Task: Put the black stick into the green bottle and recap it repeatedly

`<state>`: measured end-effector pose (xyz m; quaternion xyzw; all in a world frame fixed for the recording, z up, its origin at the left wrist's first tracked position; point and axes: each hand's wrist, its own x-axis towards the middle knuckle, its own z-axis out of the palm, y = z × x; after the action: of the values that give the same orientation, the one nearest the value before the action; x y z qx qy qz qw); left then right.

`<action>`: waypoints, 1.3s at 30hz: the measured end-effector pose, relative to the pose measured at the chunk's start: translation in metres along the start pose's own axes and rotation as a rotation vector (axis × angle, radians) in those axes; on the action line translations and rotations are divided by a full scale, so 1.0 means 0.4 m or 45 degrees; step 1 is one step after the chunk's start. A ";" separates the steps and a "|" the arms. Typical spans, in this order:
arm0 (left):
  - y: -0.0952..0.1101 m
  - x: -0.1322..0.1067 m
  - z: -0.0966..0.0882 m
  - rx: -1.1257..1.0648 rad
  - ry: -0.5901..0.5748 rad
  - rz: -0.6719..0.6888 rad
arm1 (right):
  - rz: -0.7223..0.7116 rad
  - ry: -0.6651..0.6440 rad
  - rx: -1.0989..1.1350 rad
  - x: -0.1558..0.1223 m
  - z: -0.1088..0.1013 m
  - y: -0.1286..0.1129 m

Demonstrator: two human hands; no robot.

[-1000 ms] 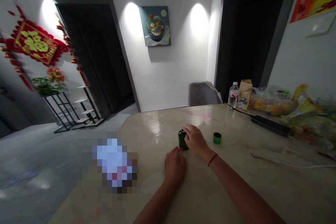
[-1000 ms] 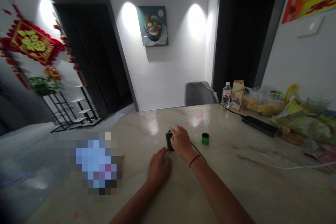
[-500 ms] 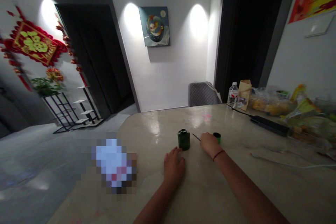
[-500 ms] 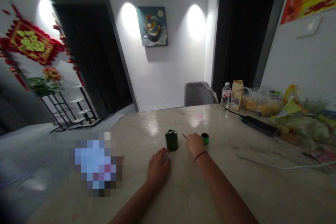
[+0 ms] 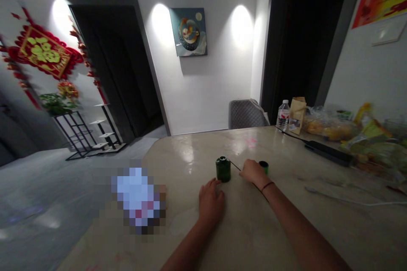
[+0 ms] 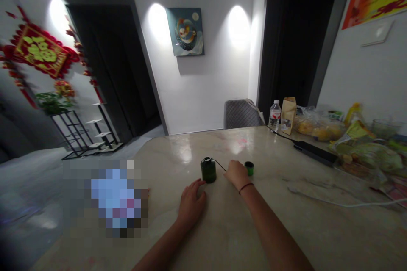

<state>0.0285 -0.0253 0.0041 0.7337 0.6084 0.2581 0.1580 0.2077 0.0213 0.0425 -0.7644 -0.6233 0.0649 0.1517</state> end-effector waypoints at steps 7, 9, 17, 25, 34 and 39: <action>0.006 0.003 -0.001 -0.004 0.000 -0.015 | -0.007 -0.350 1.483 0.013 -0.091 0.002; 0.007 0.004 0.000 -0.002 0.002 -0.020 | -0.048 -0.336 1.773 0.011 -0.104 0.000; 0.005 0.003 0.000 -0.008 0.012 -0.001 | -0.020 0.289 1.981 0.026 -0.127 -0.007; 0.000 0.002 0.004 -0.037 0.024 -0.008 | -0.071 0.714 2.065 0.031 -0.127 -0.024; 0.007 0.004 -0.001 -0.047 0.037 0.000 | -0.106 0.678 1.873 0.047 -0.079 -0.032; 0.006 0.001 -0.001 -0.032 0.033 0.003 | -0.130 0.616 1.699 0.048 -0.040 -0.045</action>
<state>0.0304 -0.0254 0.0061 0.7289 0.6062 0.2754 0.1592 0.1995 0.0408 0.0649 -0.4712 -0.4343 0.2542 0.7243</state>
